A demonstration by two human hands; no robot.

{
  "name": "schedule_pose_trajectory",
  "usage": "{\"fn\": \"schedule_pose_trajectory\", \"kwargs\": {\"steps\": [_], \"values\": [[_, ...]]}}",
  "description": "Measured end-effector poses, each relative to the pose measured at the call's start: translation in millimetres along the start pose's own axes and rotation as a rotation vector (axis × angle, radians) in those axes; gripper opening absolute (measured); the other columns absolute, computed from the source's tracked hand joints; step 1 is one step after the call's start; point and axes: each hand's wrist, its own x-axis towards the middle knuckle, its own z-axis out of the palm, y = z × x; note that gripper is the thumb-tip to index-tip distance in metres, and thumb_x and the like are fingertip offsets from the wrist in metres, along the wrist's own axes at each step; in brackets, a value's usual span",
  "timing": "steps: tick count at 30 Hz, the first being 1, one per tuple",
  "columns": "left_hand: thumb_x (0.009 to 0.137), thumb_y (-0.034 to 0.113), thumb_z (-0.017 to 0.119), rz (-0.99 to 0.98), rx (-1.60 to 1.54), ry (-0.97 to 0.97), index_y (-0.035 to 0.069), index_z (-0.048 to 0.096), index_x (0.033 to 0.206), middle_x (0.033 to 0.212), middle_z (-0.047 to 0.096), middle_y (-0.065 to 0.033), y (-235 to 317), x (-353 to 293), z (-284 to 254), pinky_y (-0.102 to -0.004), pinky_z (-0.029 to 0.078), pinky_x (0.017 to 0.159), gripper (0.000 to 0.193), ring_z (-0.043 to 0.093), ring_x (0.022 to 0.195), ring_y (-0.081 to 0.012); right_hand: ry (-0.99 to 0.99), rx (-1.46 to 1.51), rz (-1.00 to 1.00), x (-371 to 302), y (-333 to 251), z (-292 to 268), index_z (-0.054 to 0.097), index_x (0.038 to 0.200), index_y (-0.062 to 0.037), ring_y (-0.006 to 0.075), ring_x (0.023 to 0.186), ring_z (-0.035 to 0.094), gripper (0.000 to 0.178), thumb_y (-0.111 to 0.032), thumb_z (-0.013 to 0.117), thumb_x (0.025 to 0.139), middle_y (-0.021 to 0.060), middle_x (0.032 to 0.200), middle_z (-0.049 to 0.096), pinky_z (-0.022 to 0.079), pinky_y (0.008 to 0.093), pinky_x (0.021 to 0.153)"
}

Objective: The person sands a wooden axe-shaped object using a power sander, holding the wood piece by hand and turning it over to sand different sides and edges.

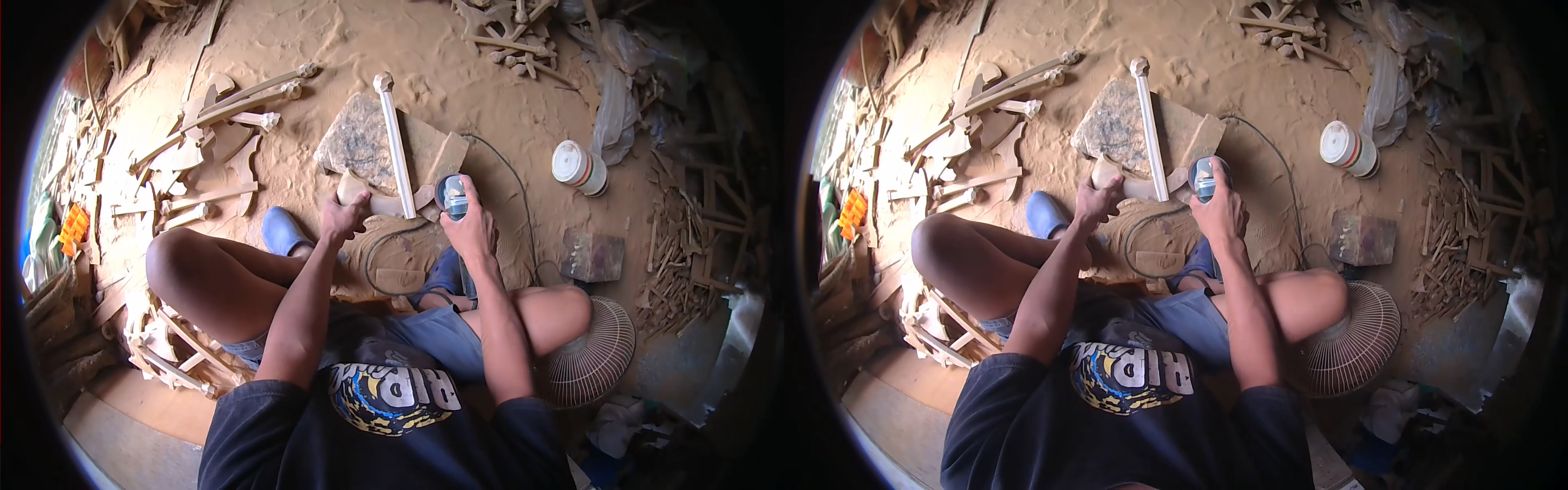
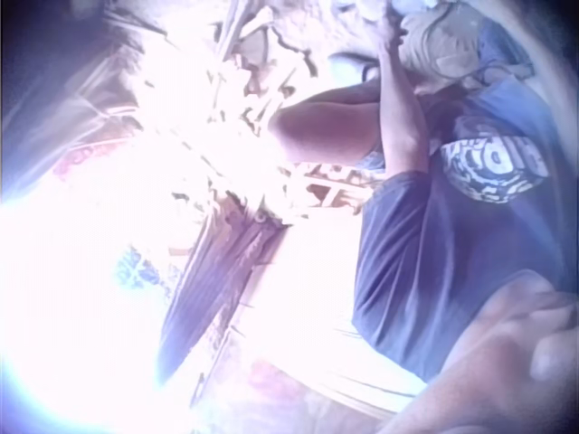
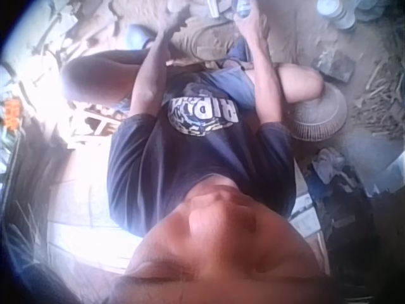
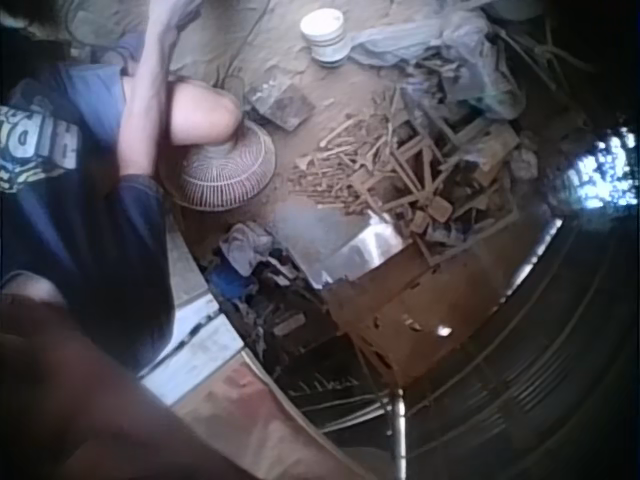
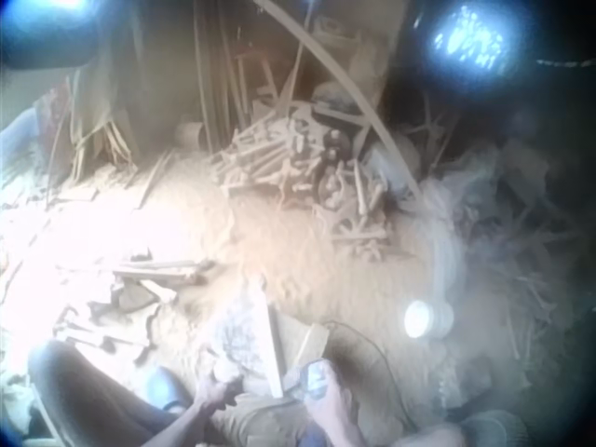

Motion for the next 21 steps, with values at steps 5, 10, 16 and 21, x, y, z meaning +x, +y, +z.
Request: {"fn": "schedule_pose_trajectory", "kwargs": {"steps": [5, 10, 16, 21], "values": [[0.096, 0.043, 0.084, 0.015, -0.006, 0.014, 0.001, 0.066, 0.127, 0.08, 0.074, -0.0124, -4.5, 2.5, -4.4, -0.0311, 0.042, 0.035, 0.055, 0.066, 0.048, -0.0194, -0.04, 0.041, -0.063, -1.4, -0.8, -0.8, 0.049, 0.162, -0.0204, 0.0497, 0.115, 0.072, 0.086, -0.019, 0.082, 0.082, 0.0282, 0.128, 0.074, 0.059, 0.0546, 0.097], [0.096, 0.044, 0.084, 0.027, 0.0, 0.015, 0.001, 0.066, 0.127, 0.081, 0.075, -0.0123, -5.0, 0.3, -1.8, -0.0309, 0.043, 0.035, 0.056, 0.067, 0.049, -0.019, -0.078, 0.016, -0.067, -7.8, -0.8, 7.1, 0.048, 0.162, -0.021, 0.0502, 0.114, 0.071, 0.086, -0.021, 0.083, 0.083, 0.0282, 0.127, 0.074, 0.059, 0.0552, 0.097], [0.095, 0.045, 0.085, 0.019, 0.011, 0.008, -0.001, 0.066, 0.126, 0.082, 0.075, -0.0123, -4.7, 4.4, -1.7, -0.0314, 0.044, 0.036, 0.058, 0.067, 0.049, -0.0189, 0.022, -0.023, -0.019, 11.9, 1.1, 0.0, 0.048, 0.162, -0.0256, 0.0503, 0.11, 0.072, 0.085, -0.02, 0.082, 0.084, 0.0281, 0.12, 0.076, 0.059, 0.0558, 0.092], [0.094, 0.047, 0.085, 0.023, 0.03, 0.029, -0.001, 0.067, 0.126, 0.082, 0.075, -0.0127, -5.7, 3.6, -3.0, -0.0311, 0.045, 0.037, 0.061, 0.068, 0.051, -0.0191, -0.019, 0.028, -0.063, 5.2, -7.8, -1.2, 0.048, 0.162, -0.0255, 0.0504, 0.11, 0.072, 0.085, -0.022, 0.082, 0.084, 0.0284, 0.121, 0.076, 0.059, 0.0559, 0.093]]}}
